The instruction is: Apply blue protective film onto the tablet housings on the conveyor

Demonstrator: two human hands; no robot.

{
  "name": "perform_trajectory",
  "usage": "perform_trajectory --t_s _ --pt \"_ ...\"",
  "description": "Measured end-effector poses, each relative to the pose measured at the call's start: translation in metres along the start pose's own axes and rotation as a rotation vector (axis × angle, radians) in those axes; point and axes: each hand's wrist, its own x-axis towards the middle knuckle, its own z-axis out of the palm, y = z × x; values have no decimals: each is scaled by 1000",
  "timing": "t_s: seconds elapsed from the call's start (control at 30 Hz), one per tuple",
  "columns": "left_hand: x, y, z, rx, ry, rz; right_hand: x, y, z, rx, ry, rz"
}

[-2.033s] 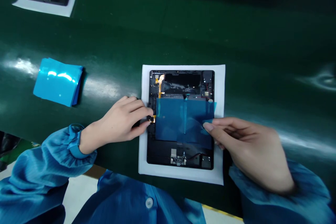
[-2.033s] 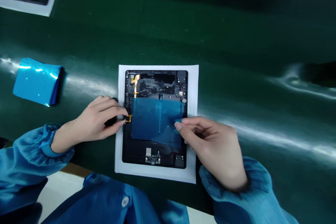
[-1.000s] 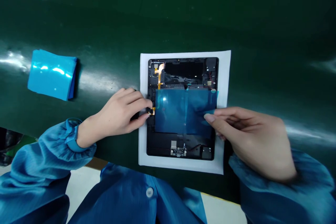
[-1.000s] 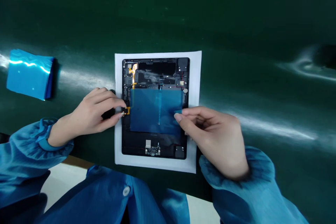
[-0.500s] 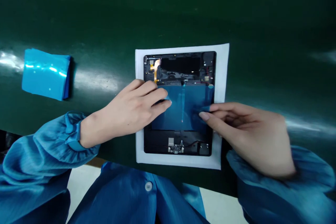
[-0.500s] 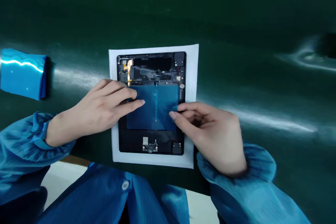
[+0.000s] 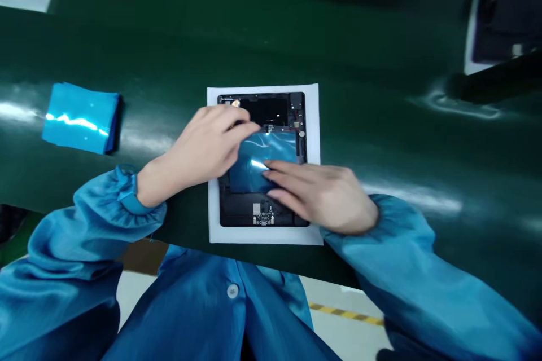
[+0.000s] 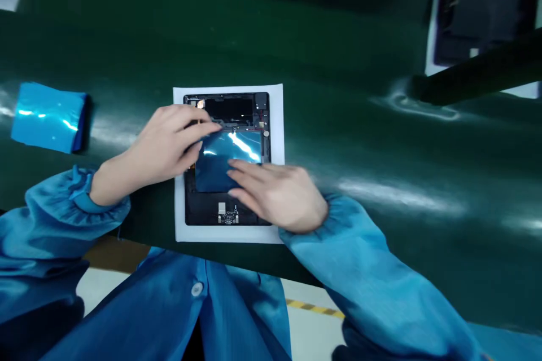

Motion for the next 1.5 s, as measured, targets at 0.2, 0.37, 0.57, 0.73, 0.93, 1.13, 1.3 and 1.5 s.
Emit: perform_trajectory --t_s 0.2,0.37,0.57,0.73,0.93,1.13,1.3,1.5 --pt "-49 -27 13 -98 26 -140 48 -3 10 -252 -235 -147" --pt "-48 -21 16 -118 -14 -160 46 -7 13 -239 -256 -245" --pt "-49 -20 14 -113 -11 -167 42 -10 13 -247 -230 -123" --pt "-50 -20 15 -117 9 -153 24 -3 6 -291 -108 -160" --pt "-48 -16 12 -129 -34 -191 -35 12 -14 -140 -96 -151" --pt "-46 -12 9 -147 -48 -194 -34 31 -14 -174 -29 -47" --pt "-49 -11 10 -148 -43 -206 -39 16 -15 12 -111 -78" --pt "-31 -11 -6 -144 -38 -232 -34 13 -6 10 -75 12"
